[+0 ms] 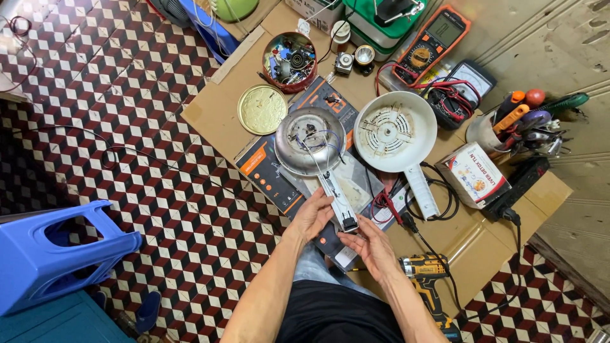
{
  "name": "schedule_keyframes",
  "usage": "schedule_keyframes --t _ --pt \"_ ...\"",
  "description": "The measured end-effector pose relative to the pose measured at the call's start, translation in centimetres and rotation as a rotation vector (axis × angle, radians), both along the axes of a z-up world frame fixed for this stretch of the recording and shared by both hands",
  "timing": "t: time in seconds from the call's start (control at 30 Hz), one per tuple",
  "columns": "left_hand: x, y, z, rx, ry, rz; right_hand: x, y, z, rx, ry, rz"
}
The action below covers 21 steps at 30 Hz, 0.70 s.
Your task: Repairing a small electric cooker or pot by testing circuitry and reassembling components.
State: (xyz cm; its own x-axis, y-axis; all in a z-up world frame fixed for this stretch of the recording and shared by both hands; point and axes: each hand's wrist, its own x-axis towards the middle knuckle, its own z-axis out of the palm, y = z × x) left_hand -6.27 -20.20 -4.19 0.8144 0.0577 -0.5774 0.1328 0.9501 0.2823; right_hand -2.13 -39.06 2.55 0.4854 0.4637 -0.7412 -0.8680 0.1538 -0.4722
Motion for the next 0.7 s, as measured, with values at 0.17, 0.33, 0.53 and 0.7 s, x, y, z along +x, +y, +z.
schedule_keyframes --t 0.17,0.33,0.53,0.7 --pt "0.01 0.11 -0.07 0.013 0.003 -0.009 0.02 0.05 0.18 -0.003 -0.002 0.001" --pt "-0.08 0.33 -0.30 0.018 0.009 -0.039 -0.04 0.00 0.14 -0.010 0.010 -0.018" --pt "-0.24 0.39 -0.56 0.054 0.001 -0.095 -0.19 -0.11 0.08 -0.008 0.047 -0.038" --pt "-0.26 0.24 -0.45 0.068 0.005 -0.114 -0.24 -0.40 -0.35 -0.004 0.091 -0.061"
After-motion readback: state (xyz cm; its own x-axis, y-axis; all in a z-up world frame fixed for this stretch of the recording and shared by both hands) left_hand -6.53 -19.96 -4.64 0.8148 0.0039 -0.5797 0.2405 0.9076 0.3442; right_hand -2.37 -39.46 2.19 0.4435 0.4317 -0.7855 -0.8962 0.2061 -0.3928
